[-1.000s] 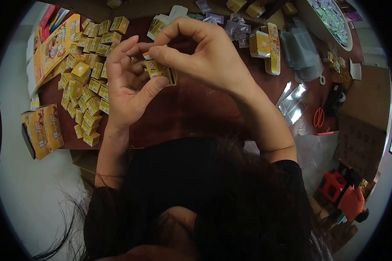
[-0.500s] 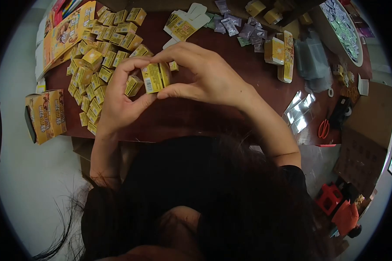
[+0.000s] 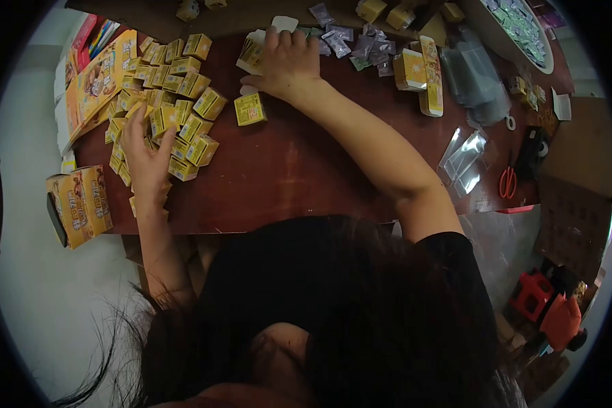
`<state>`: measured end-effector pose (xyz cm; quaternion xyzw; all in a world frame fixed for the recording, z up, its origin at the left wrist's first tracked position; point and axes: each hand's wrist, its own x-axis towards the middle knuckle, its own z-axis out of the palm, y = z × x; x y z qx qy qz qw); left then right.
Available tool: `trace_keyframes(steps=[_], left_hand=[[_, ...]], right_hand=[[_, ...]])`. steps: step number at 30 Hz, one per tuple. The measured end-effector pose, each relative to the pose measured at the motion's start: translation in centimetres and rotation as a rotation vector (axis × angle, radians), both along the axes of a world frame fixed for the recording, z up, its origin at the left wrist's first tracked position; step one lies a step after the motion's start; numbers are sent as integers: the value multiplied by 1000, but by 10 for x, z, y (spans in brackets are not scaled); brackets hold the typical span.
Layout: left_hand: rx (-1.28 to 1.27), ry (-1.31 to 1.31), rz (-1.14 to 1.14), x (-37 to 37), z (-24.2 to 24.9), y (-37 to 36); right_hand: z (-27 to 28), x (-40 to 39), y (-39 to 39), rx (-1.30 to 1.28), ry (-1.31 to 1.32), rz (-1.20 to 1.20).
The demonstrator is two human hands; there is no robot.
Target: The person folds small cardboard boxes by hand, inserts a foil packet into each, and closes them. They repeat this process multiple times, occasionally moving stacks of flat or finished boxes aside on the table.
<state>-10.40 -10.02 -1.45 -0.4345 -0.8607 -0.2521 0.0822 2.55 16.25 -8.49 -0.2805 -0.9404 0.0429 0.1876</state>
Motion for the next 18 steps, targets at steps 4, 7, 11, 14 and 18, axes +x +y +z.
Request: trace_keyframes(steps=[4,7,11,14,18], left_hand=[[116,133,19,16,17,21],[185,97,-71,25,24,35],[430,-612,-196,31,14,61],[733,-1638,-430,41,10,88],[663,-2043,-695,63,9,103]], right_hand=[[2,-13,-1,4,-148,30],[4,-7,6,-51,-145,63],[28,19,29,-212,312,326],[83,52,19,-286,504,654],[102,87,7,-315,523,806]])
